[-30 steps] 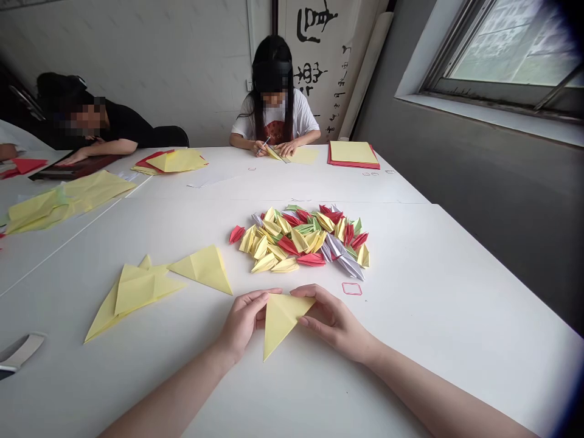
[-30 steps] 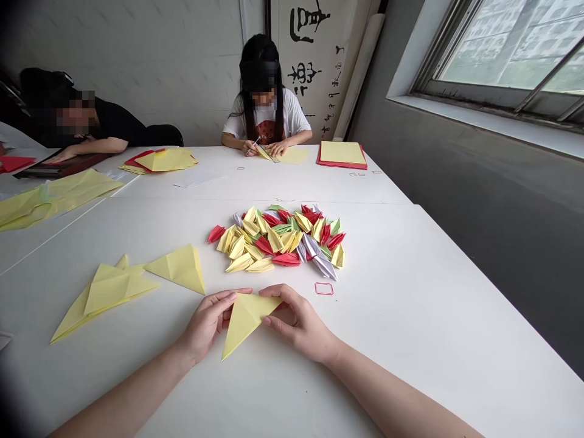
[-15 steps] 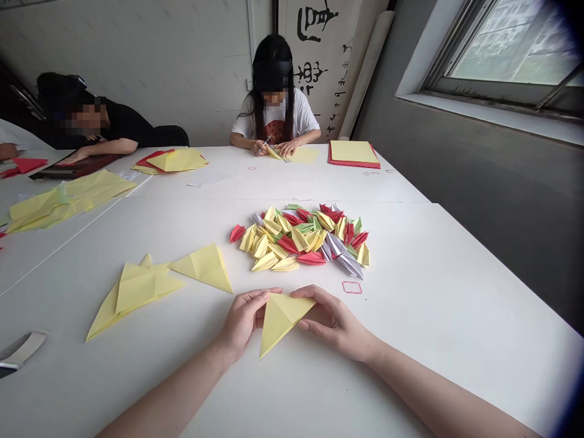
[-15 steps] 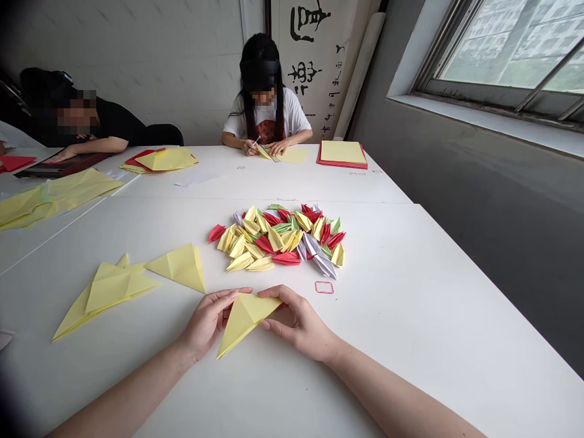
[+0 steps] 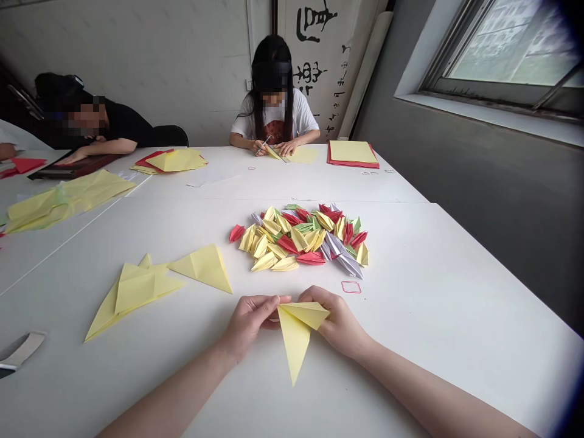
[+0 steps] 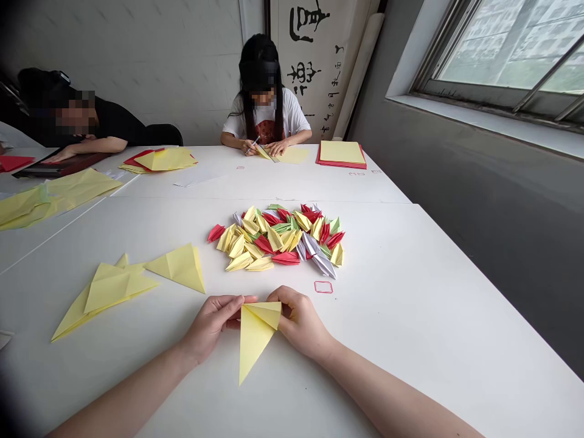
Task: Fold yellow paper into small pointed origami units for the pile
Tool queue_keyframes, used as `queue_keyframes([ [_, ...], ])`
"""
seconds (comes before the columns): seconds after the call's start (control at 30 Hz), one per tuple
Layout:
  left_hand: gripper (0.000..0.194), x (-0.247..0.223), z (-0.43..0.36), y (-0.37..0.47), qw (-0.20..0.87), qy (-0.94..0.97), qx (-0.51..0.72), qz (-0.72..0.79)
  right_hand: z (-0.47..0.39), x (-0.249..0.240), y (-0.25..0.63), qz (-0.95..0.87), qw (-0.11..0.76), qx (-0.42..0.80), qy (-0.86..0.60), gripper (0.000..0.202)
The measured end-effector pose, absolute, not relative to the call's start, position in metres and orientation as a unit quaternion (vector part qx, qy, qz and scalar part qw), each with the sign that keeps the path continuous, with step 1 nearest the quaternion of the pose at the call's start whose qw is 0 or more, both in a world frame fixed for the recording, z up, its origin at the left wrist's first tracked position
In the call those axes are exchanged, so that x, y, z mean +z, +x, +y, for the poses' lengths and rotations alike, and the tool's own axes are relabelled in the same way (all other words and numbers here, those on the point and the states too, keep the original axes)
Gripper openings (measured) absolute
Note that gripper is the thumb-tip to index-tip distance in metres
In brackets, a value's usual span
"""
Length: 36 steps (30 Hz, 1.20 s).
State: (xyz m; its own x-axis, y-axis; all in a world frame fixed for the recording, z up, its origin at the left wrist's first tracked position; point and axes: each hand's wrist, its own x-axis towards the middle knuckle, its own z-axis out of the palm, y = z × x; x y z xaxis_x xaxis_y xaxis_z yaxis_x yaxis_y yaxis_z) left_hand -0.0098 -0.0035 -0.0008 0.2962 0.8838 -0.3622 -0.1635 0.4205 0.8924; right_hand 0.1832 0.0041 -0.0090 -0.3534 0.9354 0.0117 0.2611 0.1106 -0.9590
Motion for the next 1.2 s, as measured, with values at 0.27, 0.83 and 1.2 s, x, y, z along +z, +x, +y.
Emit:
queue_keyframes([
  [0.27, 0.043, 0.005, -0.017, 0.006, 0.753, 0.351, 0.357, 0.428, -0.003, -0.013, 0.176, -0.650, 0.360, 0.460, -0.485, 0.019],
  [0.83, 0.050, -0.007, -0.026, 0.010, 0.714, 0.276, 0.390, 0.512, -0.003, -0.015, 0.179, -0.636, 0.354, 0.507, -0.462, 0.037],
  [1.2, 0.036, -0.002, -0.018, 0.006, 0.675, 0.411, 0.385, 0.476, -0.005, -0.016, 0.182, -0.537, 0.473, 0.558, -0.420, 0.031],
])
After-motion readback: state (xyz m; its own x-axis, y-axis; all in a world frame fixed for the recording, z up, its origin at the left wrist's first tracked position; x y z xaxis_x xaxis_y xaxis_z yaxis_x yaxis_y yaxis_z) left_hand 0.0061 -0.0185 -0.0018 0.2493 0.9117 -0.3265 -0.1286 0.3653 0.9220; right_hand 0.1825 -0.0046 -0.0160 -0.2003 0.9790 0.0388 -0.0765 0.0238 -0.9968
